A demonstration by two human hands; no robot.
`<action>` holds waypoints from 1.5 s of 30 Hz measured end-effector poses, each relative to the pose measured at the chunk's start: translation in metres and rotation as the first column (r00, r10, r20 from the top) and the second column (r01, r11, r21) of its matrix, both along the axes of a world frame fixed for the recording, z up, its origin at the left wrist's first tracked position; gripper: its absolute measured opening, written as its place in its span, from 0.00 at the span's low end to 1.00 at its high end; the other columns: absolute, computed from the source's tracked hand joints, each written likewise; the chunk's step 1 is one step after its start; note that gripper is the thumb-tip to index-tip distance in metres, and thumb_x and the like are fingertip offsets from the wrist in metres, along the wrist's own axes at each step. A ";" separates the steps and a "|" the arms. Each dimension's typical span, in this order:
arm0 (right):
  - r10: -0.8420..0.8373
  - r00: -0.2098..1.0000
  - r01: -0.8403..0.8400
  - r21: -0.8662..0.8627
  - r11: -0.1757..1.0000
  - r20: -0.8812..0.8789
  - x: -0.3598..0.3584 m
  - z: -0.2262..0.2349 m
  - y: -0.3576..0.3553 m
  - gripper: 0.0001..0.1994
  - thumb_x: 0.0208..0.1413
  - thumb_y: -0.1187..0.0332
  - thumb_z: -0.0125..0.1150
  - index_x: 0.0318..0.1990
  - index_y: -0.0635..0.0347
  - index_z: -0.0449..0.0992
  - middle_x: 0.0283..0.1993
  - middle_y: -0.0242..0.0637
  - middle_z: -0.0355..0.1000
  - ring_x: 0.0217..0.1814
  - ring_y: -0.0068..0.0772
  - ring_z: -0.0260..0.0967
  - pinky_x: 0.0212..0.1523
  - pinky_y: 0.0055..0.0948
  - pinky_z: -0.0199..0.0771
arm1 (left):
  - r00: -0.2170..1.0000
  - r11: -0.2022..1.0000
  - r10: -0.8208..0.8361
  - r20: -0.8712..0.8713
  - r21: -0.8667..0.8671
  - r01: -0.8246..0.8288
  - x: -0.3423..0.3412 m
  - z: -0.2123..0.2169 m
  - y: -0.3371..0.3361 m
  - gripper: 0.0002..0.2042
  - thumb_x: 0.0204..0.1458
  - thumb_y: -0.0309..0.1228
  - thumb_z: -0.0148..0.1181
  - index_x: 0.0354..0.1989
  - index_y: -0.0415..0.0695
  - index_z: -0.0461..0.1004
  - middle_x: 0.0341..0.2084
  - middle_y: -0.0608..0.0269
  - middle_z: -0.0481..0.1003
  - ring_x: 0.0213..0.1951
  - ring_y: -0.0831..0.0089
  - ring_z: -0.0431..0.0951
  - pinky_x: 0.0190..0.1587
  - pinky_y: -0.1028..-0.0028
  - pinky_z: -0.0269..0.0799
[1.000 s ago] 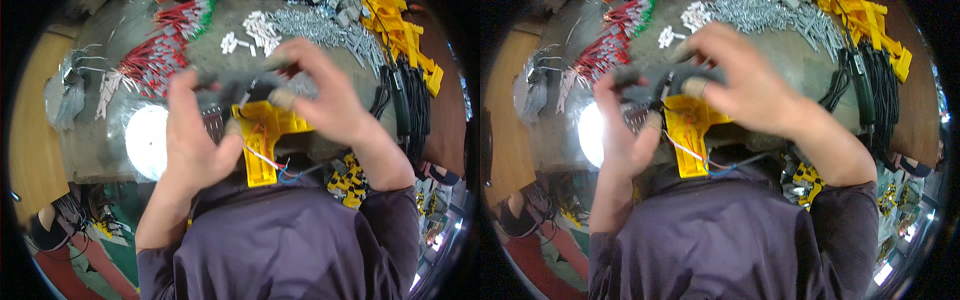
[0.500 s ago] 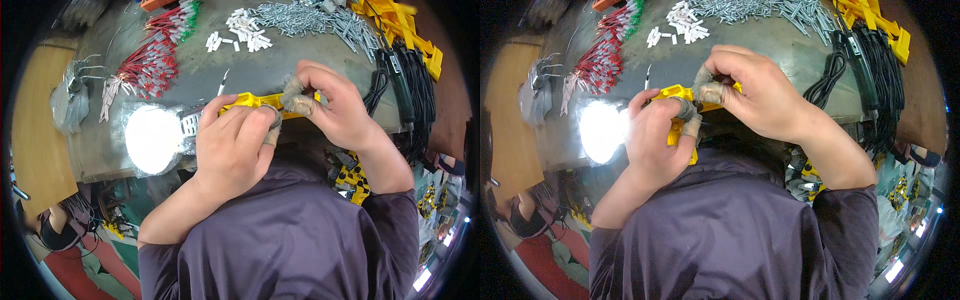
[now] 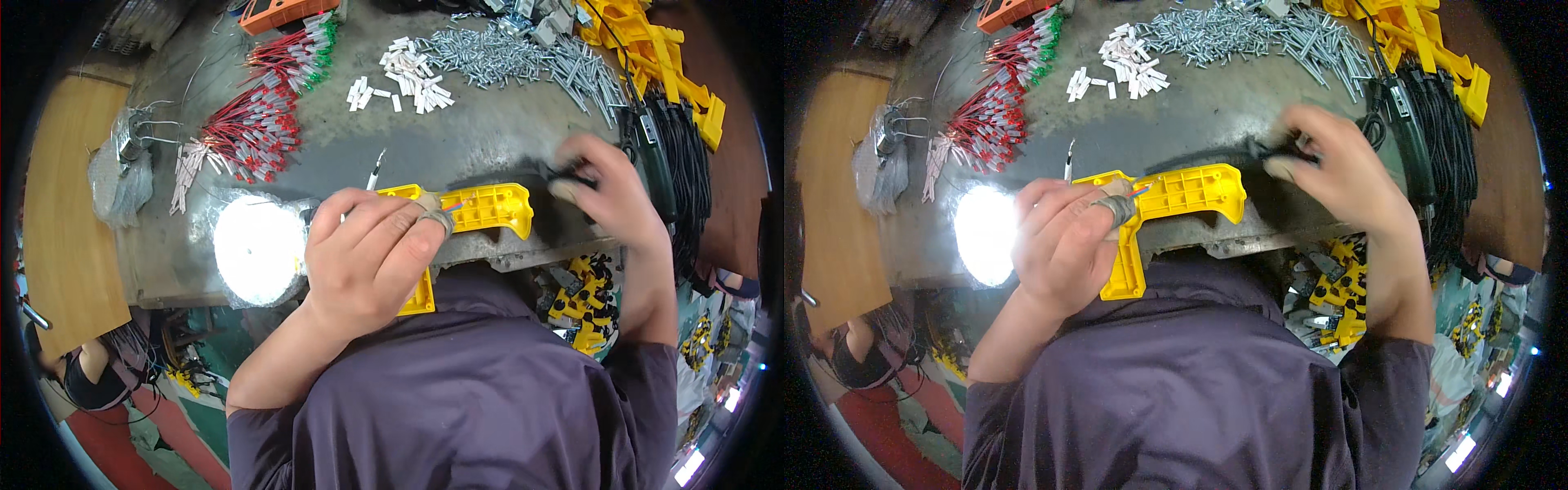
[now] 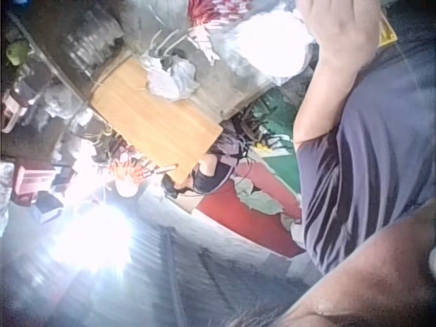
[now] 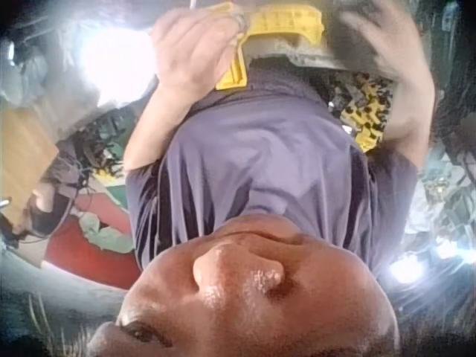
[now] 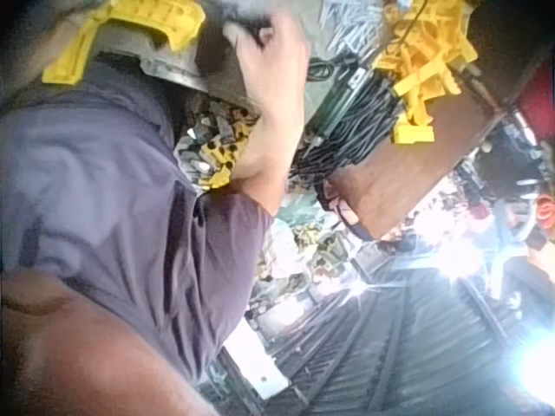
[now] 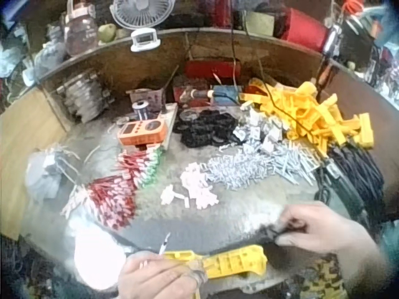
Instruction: Soldering wires and assembling components into a yellow plastic housing for an electronic device.
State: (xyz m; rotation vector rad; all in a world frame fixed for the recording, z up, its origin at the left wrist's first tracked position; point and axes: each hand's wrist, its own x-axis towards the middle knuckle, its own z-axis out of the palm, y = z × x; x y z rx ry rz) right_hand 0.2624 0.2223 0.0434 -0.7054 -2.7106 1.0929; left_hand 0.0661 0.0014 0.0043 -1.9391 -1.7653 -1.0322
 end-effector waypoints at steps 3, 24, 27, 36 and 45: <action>0.365 0.930 -0.363 0.041 0.931 -0.036 -0.048 -0.027 0.020 0.11 0.54 0.67 0.61 0.38 0.66 0.73 0.37 0.45 0.72 0.40 0.46 0.71 0.42 0.36 0.71 | 1.000 1.000 0.023 0.003 0.012 -0.023 -0.008 -0.003 0.004 0.13 0.38 0.22 0.62 0.36 0.43 0.73 0.27 0.64 0.76 0.29 0.67 0.76 0.36 0.68 0.70; 0.188 0.945 -0.224 -0.112 0.968 -0.268 -0.108 -0.004 -0.017 0.10 0.49 0.73 0.59 0.39 0.67 0.73 0.30 0.40 0.74 0.31 0.30 0.71 0.37 0.28 0.72 | 0.942 0.986 0.150 0.302 -0.120 -0.118 -0.010 -0.002 0.006 0.19 0.31 0.17 0.59 0.38 0.42 0.73 0.23 0.59 0.71 0.28 0.59 0.73 0.34 0.64 0.68; 0.046 0.934 -0.163 -0.306 0.938 -0.355 -0.083 -0.020 -0.026 0.11 0.50 0.77 0.57 0.42 0.68 0.75 0.33 0.31 0.75 0.35 0.18 0.69 0.38 0.23 0.71 | 0.933 0.990 0.142 0.331 -0.070 -0.126 -0.009 -0.005 0.010 0.20 0.30 0.16 0.58 0.38 0.42 0.73 0.23 0.59 0.71 0.28 0.58 0.72 0.33 0.63 0.68; 0.008 0.954 -0.193 -0.591 0.783 -0.301 -0.079 -0.017 -0.029 0.09 0.51 0.79 0.56 0.40 0.67 0.77 0.34 0.28 0.73 0.34 0.14 0.68 0.37 0.18 0.70 | 0.929 0.984 0.150 0.337 -0.139 -0.108 -0.008 -0.003 0.005 0.14 0.39 0.14 0.59 0.37 0.37 0.73 0.28 0.54 0.73 0.30 0.57 0.72 0.33 0.65 0.68; -0.024 0.917 -0.211 -0.537 0.817 -0.397 -0.080 -0.023 -0.049 0.09 0.49 0.80 0.56 0.39 0.65 0.74 0.38 0.34 0.73 0.43 0.22 0.69 0.46 0.24 0.70 | 0.873 0.984 0.180 0.453 -0.083 -0.160 -0.003 -0.016 0.004 0.20 0.35 0.17 0.64 0.41 0.38 0.68 0.26 0.55 0.73 0.31 0.54 0.73 0.35 0.62 0.69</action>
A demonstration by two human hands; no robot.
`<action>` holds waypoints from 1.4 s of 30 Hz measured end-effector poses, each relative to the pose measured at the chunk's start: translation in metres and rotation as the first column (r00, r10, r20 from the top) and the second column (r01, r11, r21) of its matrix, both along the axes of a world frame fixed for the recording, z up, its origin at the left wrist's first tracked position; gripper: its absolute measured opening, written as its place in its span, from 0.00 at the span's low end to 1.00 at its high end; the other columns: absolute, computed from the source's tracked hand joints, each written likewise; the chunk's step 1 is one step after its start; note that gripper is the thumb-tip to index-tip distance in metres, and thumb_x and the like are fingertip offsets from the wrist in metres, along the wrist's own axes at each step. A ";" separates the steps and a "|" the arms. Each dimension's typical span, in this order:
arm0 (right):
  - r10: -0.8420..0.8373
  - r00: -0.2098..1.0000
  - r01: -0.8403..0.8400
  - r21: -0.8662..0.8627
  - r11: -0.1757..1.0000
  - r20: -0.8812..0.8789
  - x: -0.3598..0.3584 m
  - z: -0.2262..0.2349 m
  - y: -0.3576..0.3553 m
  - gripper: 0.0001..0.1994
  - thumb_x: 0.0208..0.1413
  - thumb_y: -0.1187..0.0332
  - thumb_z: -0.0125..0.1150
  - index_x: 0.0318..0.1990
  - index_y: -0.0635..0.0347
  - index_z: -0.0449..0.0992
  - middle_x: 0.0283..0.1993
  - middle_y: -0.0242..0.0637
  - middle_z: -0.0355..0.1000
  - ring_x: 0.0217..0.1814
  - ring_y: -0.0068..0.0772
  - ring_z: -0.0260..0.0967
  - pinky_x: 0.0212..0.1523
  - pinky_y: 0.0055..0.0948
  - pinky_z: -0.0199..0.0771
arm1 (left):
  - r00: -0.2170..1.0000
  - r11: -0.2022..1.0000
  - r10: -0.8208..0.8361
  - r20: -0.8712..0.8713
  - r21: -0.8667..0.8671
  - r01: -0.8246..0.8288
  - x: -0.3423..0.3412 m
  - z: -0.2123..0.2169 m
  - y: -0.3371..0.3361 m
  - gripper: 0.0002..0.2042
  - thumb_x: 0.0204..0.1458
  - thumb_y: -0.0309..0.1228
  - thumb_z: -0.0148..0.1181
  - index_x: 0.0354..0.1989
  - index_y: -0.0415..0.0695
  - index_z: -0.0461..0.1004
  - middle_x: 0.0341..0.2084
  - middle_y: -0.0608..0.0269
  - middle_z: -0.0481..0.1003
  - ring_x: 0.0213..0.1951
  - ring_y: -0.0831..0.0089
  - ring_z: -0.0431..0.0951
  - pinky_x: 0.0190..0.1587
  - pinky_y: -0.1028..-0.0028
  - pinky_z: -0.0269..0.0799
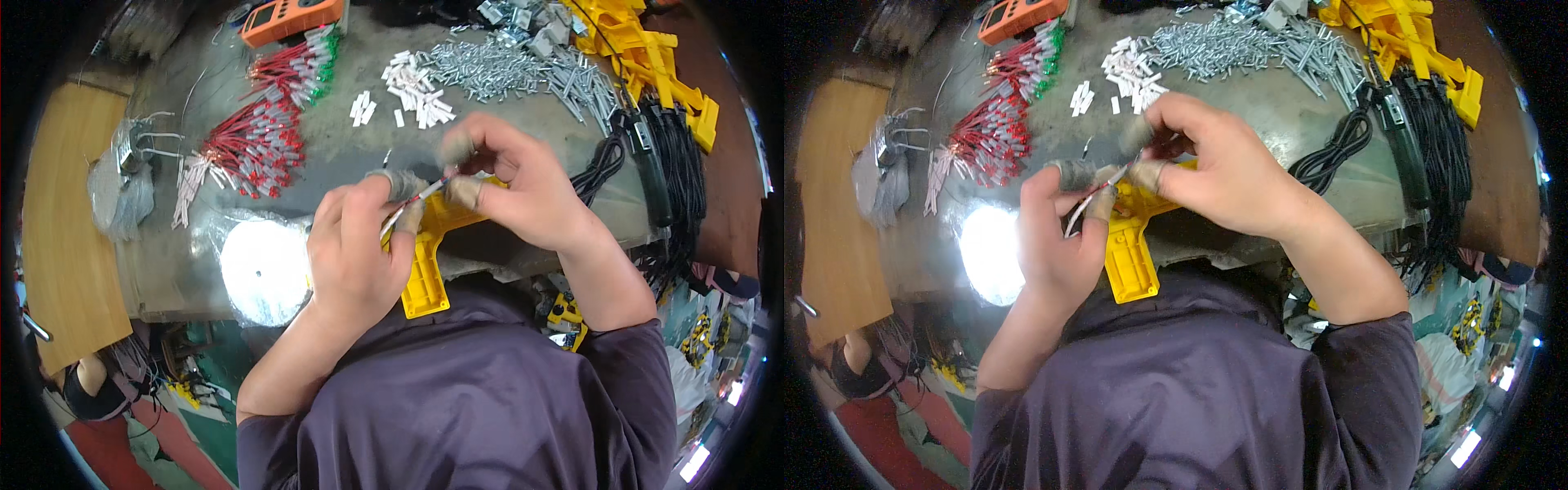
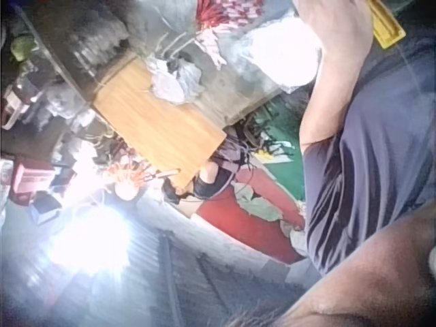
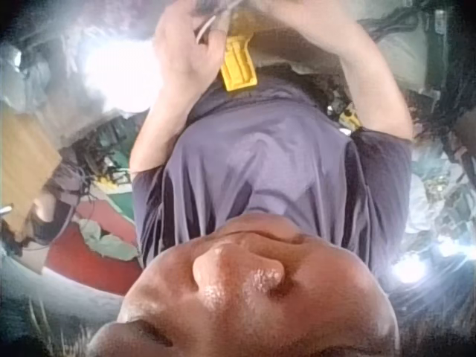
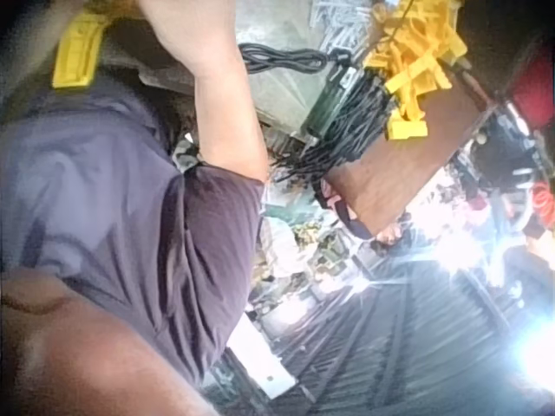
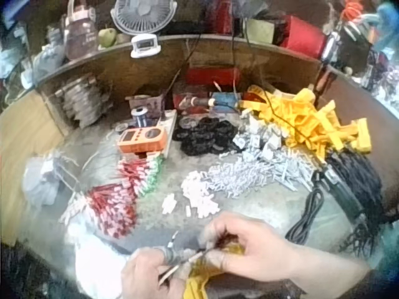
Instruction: Soldering wires and assembling components into a yellow plastic housing for an electronic device.
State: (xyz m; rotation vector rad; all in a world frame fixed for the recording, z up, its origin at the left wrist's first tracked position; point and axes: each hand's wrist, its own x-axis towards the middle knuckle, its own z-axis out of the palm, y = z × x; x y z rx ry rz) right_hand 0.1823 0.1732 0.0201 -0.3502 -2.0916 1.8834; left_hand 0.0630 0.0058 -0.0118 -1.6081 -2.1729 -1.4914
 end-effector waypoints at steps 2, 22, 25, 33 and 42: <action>0.024 0.983 -0.060 0.191 0.980 0.184 0.002 0.015 0.002 0.09 0.48 0.79 0.56 0.38 0.63 0.74 0.38 0.33 0.72 0.43 0.25 0.69 0.46 0.25 0.68 | 1.000 0.999 0.004 -0.024 -0.042 -0.005 0.000 0.001 -0.005 0.21 0.36 0.19 0.66 0.41 0.39 0.68 0.27 0.56 0.73 0.31 0.54 0.73 0.38 0.60 0.68; -0.555 0.832 0.186 0.953 0.238 -0.023 -0.030 0.020 0.224 0.23 0.47 0.65 0.63 0.53 0.59 0.71 0.46 0.45 0.74 0.53 0.48 0.68 0.55 0.41 0.67 | 0.978 0.971 0.147 -0.146 -0.167 -0.171 0.003 0.022 -0.006 0.41 0.38 0.23 0.71 0.58 0.39 0.49 0.53 0.42 0.54 0.48 0.54 0.61 0.52 0.56 0.60; -0.524 0.851 0.186 0.957 0.224 -0.042 -0.030 0.026 0.224 0.25 0.46 0.65 0.64 0.53 0.60 0.70 0.46 0.45 0.73 0.48 0.49 0.69 0.51 0.39 0.69 | 0.979 0.967 0.141 -0.148 -0.192 -0.168 0.003 0.022 -0.006 0.40 0.38 0.24 0.71 0.57 0.38 0.50 0.53 0.42 0.53 0.48 0.54 0.61 0.50 0.56 0.62; -0.477 0.851 0.521 0.240 0.819 -0.217 0.012 0.041 0.157 0.21 0.51 0.69 0.62 0.52 0.63 0.67 0.45 0.33 0.67 0.46 0.23 0.65 0.52 0.23 0.64 | 0.940 0.984 0.136 -0.313 -0.064 -0.164 0.003 0.027 -0.002 0.34 0.42 0.24 0.67 0.55 0.36 0.52 0.52 0.40 0.57 0.51 0.50 0.61 0.51 0.56 0.62; -0.129 0.693 0.345 0.169 0.923 -0.710 0.026 0.008 -0.031 0.30 0.40 0.82 0.69 0.52 0.60 0.60 0.52 0.41 0.55 0.58 0.38 0.64 0.58 0.34 0.67 | 0.350 0.820 -0.544 0.763 0.394 0.416 0.046 0.065 0.011 0.25 0.61 0.25 0.50 0.62 0.39 0.45 0.53 0.44 0.64 0.51 0.62 0.72 0.51 0.65 0.71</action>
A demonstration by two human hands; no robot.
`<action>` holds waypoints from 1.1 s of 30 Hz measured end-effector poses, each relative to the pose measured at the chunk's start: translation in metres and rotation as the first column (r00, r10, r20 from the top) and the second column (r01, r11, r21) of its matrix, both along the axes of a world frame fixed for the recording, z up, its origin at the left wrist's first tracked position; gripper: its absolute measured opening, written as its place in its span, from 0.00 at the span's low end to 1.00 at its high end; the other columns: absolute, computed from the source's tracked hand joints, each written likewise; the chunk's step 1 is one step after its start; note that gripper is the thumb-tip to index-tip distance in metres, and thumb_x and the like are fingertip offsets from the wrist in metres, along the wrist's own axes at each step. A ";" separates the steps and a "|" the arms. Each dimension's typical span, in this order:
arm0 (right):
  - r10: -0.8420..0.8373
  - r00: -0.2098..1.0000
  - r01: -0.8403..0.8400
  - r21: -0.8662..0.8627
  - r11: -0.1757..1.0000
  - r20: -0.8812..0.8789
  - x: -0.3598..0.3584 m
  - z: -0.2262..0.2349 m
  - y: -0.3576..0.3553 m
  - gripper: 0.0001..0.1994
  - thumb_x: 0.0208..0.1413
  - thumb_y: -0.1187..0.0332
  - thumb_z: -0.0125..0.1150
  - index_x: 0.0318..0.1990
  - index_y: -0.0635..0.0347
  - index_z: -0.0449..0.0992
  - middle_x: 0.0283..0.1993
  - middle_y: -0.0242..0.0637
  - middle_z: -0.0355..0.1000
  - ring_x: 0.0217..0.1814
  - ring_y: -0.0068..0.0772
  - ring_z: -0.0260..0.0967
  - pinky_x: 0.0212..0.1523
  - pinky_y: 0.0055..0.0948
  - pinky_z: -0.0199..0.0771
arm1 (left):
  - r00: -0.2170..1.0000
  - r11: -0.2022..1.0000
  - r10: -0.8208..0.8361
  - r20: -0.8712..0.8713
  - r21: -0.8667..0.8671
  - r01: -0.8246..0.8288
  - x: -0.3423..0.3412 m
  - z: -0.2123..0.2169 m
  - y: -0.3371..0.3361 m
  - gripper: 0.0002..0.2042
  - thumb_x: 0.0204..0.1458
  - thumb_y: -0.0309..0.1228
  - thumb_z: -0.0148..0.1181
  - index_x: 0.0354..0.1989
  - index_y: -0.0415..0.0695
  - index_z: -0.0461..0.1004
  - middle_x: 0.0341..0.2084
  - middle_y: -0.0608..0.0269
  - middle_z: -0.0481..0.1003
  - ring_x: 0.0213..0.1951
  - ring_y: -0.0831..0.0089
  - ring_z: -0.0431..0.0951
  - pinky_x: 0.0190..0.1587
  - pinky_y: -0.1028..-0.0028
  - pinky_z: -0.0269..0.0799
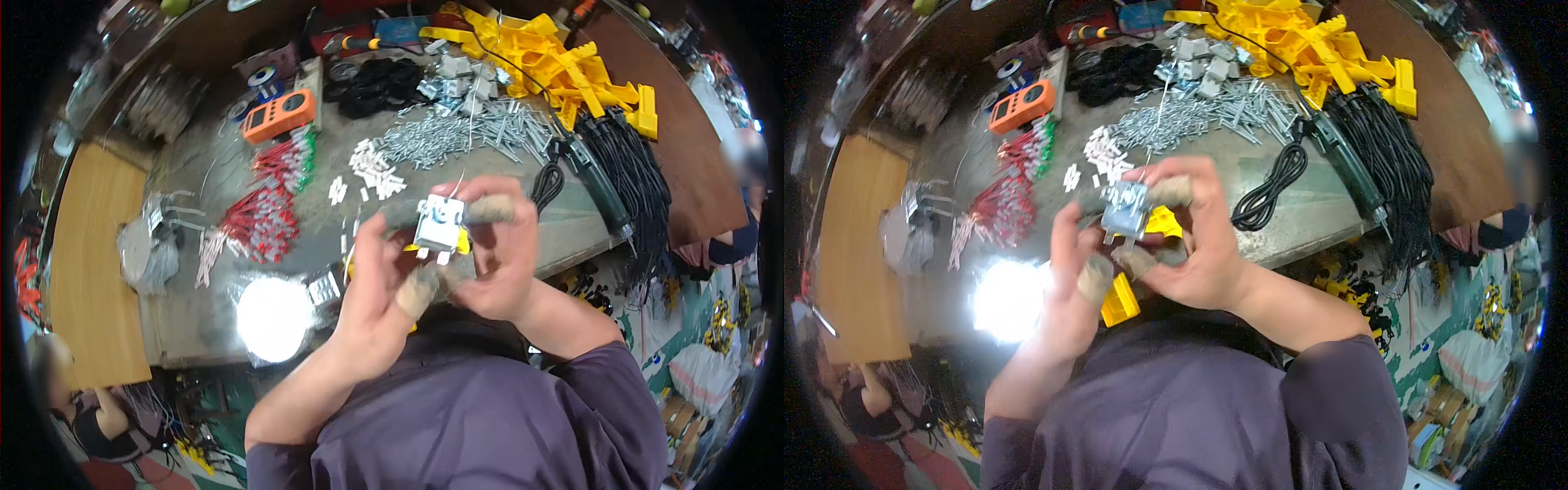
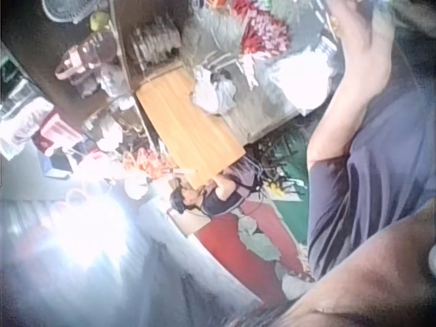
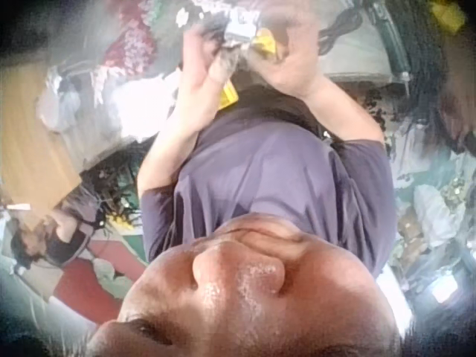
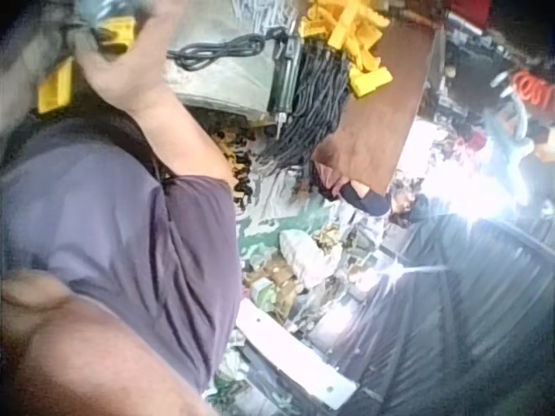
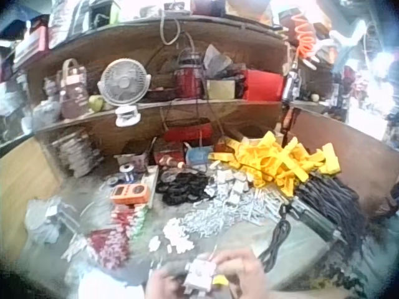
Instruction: Soldering wires and assembling components into a yellow plastic housing for an electronic device.
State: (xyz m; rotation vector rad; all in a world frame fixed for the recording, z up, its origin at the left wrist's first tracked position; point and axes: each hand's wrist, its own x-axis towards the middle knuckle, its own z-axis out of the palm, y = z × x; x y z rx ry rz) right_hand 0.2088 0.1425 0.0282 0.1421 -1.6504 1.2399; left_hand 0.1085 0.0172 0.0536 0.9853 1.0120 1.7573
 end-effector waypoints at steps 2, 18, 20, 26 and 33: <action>-0.209 0.969 0.151 0.357 0.922 0.129 0.008 0.003 -0.001 0.31 0.39 0.79 0.72 0.52 0.60 0.63 0.55 0.45 0.58 0.57 0.45 0.65 0.54 0.36 0.70 | 0.990 0.999 -0.033 0.140 -0.015 0.035 -0.003 0.003 0.005 0.22 0.63 0.25 0.47 0.61 0.40 0.46 0.49 0.47 0.68 0.49 0.66 0.74 0.50 0.68 0.72; -0.549 0.779 0.189 0.722 0.665 0.302 0.023 0.040 -0.016 0.10 0.53 0.73 0.55 0.43 0.60 0.71 0.37 0.36 0.72 0.35 0.35 0.71 0.31 0.28 0.72 | 0.981 0.980 0.160 0.113 0.098 -0.171 -0.006 -0.006 -0.021 0.18 0.60 0.25 0.52 0.57 0.40 0.56 0.43 0.55 0.73 0.42 0.70 0.75 0.46 0.73 0.70; -0.261 0.837 0.099 0.335 0.937 0.481 0.020 0.051 -0.023 0.10 0.57 0.70 0.54 0.46 0.61 0.70 0.37 0.35 0.72 0.33 0.30 0.70 0.31 0.26 0.72 | 0.993 0.980 0.117 -0.004 0.165 -0.115 -0.019 0.001 -0.020 0.20 0.59 0.24 0.55 0.56 0.40 0.55 0.44 0.55 0.73 0.43 0.72 0.74 0.49 0.72 0.69; 0.376 0.834 -0.206 -0.403 0.891 0.404 0.018 0.099 -0.026 0.20 0.67 0.58 0.46 0.60 0.59 0.65 0.45 0.33 0.71 0.33 0.20 0.69 0.30 0.21 0.73 | 0.915 0.926 0.299 -0.270 0.315 -0.209 0.006 0.034 0.002 0.25 0.59 0.27 0.57 0.61 0.41 0.51 0.45 0.61 0.70 0.47 0.75 0.70 0.53 0.72 0.67; -0.010 0.990 0.055 -0.312 0.949 0.141 0.025 0.077 0.000 0.16 0.69 0.63 0.43 0.55 0.63 0.71 0.48 0.35 0.72 0.47 0.25 0.69 0.50 0.27 0.71 | 0.974 0.963 -0.047 -0.220 -0.268 -0.014 0.029 0.013 -0.024 0.20 0.62 0.26 0.47 0.60 0.36 0.50 0.34 0.58 0.75 0.33 0.70 0.75 0.38 0.70 0.70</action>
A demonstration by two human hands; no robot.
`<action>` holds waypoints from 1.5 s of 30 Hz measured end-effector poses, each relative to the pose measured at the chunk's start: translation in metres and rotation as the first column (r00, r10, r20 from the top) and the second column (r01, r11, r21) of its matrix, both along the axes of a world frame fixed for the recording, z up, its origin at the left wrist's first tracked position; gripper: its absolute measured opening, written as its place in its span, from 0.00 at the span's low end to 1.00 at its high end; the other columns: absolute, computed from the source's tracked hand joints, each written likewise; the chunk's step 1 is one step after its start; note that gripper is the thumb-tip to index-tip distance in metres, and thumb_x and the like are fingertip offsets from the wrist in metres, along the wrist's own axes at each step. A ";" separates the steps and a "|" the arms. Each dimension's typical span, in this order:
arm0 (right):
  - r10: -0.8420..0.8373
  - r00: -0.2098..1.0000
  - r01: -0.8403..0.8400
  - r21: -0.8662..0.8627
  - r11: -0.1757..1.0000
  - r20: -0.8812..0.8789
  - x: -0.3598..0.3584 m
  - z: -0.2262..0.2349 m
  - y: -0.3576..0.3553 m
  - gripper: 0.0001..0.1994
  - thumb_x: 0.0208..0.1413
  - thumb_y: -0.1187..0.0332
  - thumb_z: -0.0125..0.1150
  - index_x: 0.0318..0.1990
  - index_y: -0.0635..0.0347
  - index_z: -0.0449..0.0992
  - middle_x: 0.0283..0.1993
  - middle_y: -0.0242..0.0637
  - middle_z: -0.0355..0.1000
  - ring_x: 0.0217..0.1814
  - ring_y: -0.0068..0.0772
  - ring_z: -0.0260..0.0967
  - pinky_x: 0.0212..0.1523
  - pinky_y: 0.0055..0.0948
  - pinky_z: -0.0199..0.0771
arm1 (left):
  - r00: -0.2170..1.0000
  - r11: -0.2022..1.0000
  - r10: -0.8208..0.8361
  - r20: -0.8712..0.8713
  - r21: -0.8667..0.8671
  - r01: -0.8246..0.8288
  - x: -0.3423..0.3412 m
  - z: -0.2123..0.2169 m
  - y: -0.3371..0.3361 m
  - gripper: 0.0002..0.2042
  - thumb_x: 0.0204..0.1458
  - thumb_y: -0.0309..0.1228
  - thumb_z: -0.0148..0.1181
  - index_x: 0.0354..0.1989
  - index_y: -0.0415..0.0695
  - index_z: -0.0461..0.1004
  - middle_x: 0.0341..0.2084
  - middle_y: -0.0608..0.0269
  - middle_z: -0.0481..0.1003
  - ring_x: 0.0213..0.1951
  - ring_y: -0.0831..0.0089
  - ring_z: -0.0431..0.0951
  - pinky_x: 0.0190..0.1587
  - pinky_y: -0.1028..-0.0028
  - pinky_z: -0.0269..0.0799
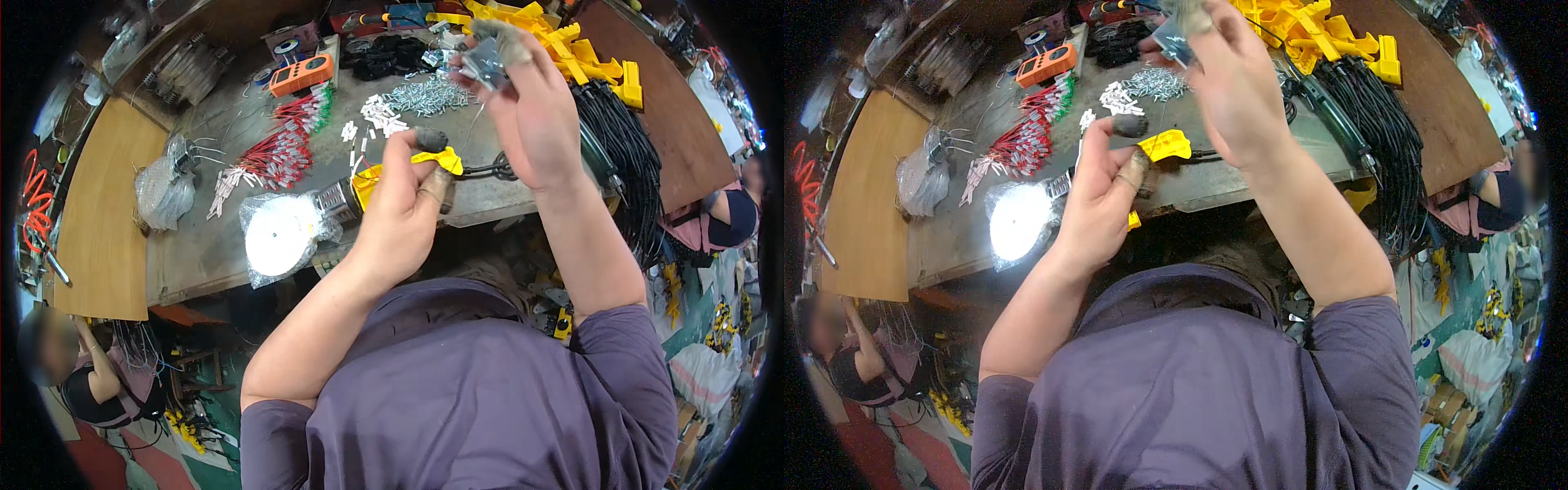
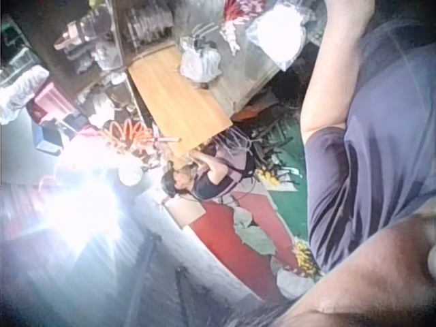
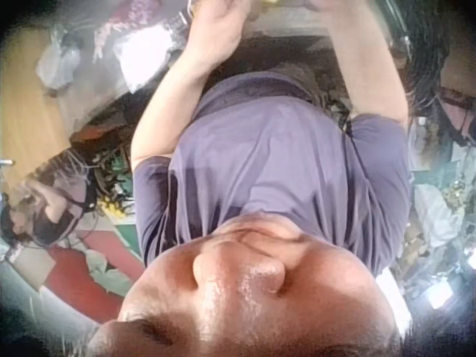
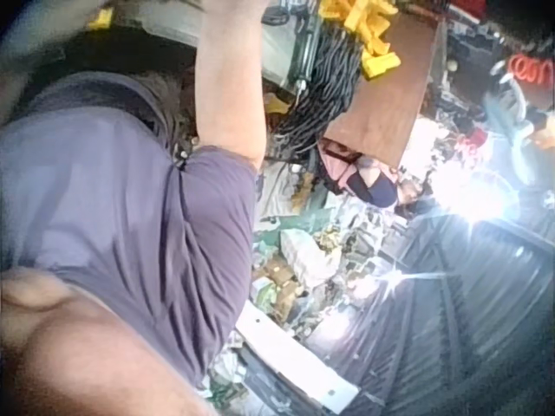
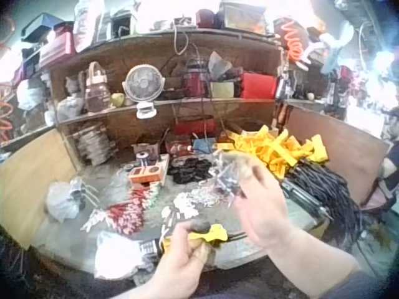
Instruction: Soldering wires and assembling components into a yellow plastic housing for an electronic device.
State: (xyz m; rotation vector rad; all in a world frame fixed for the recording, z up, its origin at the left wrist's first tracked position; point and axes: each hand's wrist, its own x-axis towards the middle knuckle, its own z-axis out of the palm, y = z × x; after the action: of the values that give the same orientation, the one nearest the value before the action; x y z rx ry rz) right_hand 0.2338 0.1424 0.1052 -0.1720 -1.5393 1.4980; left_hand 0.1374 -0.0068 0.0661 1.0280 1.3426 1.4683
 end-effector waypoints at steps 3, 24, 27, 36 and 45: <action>-0.628 0.742 0.530 0.778 0.336 -0.234 0.004 -0.014 0.014 0.15 0.64 0.66 0.52 0.54 0.65 0.70 0.47 0.38 0.72 0.52 0.36 0.68 0.54 0.31 0.66 | 0.913 0.980 0.167 -0.372 0.161 -0.113 -0.008 -0.001 -0.005 0.19 0.61 0.22 0.47 0.59 0.37 0.52 0.31 0.62 0.73 0.34 0.78 0.71 0.41 0.78 0.67; -0.319 0.683 -0.597 0.754 0.274 0.657 0.020 -0.017 0.025 0.27 0.47 0.76 0.53 0.57 0.40 0.74 0.28 0.39 0.73 0.30 0.47 0.73 0.31 0.41 0.73 | 0.035 0.994 -0.103 -0.994 -0.102 0.046 -0.081 0.010 -0.029 0.15 0.49 0.23 0.55 0.46 0.49 0.69 0.21 0.56 0.71 0.26 0.52 0.73 0.29 0.58 0.67; -0.140 0.636 -0.640 0.619 0.455 0.759 0.012 -0.022 0.030 0.26 0.47 0.78 0.51 0.55 0.44 0.75 0.33 0.45 0.76 0.34 0.52 0.73 0.36 0.45 0.74 | 0.015 0.999 -0.007 -1.000 -0.006 0.048 -0.083 0.004 -0.026 0.14 0.47 0.24 0.56 0.45 0.49 0.70 0.19 0.60 0.69 0.25 0.57 0.72 0.27 0.59 0.66; 0.065 0.544 -0.689 0.401 0.604 0.836 0.009 -0.013 0.029 0.26 0.48 0.80 0.48 0.55 0.46 0.76 0.36 0.46 0.77 0.36 0.55 0.73 0.40 0.45 0.74 | -0.160 0.991 -0.002 -0.987 -0.023 0.131 -0.077 0.014 -0.022 0.16 0.45 0.29 0.54 0.46 0.51 0.70 0.19 0.69 0.66 0.24 0.68 0.73 0.24 0.65 0.66; -0.272 0.655 -0.682 0.707 0.189 0.705 0.014 -0.029 0.017 0.19 0.52 0.69 0.53 0.52 0.43 0.76 0.24 0.38 0.73 0.27 0.42 0.74 0.26 0.40 0.72 | -0.040 0.987 -0.160 -0.986 -0.161 0.026 -0.071 -0.012 -0.040 0.14 0.45 0.27 0.54 0.42 0.46 0.67 0.18 0.67 0.67 0.22 0.65 0.75 0.22 0.66 0.68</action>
State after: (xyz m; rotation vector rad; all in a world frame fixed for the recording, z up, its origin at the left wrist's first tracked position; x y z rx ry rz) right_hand 0.2475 0.1592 0.0762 0.3287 -3.0713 0.2027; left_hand 0.0667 -0.0471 0.0539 2.3179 2.1927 0.1821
